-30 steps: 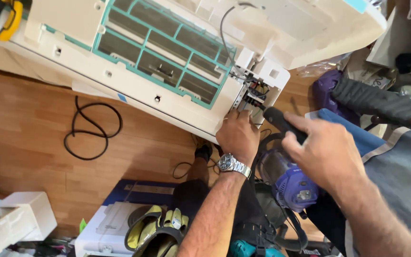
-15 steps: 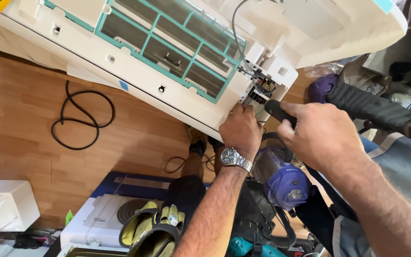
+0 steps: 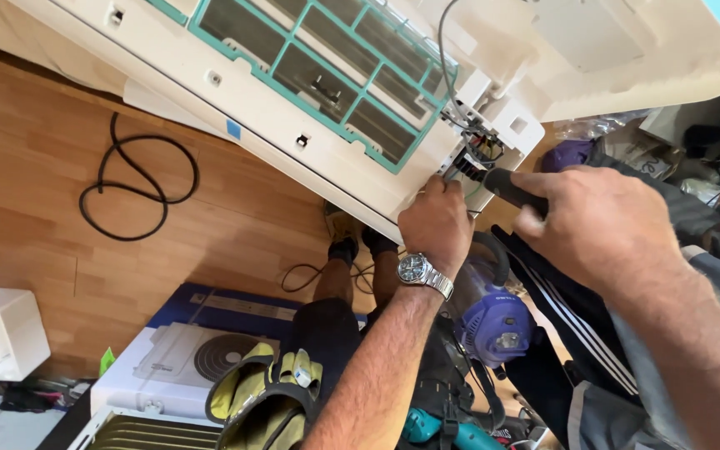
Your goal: The person works on the internal wiring of a disassembled air conditioner unit. They connect wires by hand, then use a black heat gun to apply heat to the wiring area, and later use a teal power drill to tighten screws inside the unit.
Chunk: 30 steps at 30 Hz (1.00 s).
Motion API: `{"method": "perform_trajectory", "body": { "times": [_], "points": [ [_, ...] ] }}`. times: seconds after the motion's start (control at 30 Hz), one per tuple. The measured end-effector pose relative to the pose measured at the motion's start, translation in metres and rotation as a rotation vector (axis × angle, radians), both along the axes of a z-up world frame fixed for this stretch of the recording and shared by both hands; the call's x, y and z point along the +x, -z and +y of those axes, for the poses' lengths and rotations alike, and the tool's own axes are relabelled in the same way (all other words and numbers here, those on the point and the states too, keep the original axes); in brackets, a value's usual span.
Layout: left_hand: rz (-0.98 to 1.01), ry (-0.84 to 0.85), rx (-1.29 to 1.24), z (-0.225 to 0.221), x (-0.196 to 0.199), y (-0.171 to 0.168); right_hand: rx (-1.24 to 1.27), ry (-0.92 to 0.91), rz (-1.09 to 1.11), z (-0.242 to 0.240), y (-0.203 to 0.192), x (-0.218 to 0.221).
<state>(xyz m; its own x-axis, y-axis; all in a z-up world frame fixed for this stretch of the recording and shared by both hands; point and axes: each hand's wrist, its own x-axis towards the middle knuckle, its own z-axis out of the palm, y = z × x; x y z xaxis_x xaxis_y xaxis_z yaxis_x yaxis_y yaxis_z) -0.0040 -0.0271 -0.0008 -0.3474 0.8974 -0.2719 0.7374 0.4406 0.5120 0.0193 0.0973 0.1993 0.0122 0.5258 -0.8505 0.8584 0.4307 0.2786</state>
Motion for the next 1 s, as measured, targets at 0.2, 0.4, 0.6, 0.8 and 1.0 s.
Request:
{"method": "perform_trajectory", "body": {
  "times": [0.2,0.4,0.6,0.8,1.0],
  "points": [
    [-0.014,0.026,-0.037,0.001,0.000,-0.002,-0.022,-0.079,-0.123,0.006,-0.001,0.000],
    [0.016,0.042,-0.059,0.001,-0.001,-0.002,-0.015,-0.116,-0.090,0.007,0.000,0.008],
    [0.032,0.050,-0.050,0.000,0.000,-0.002,0.004,-0.107,-0.035,0.005,0.002,0.010],
    [0.007,0.040,-0.041,0.000,-0.001,-0.002,-0.050,0.048,0.012,0.001,-0.003,-0.010],
    [-0.024,0.029,-0.045,0.000,0.001,0.005,-0.029,0.074,0.082,-0.004,0.000,-0.031]
  ]
}}
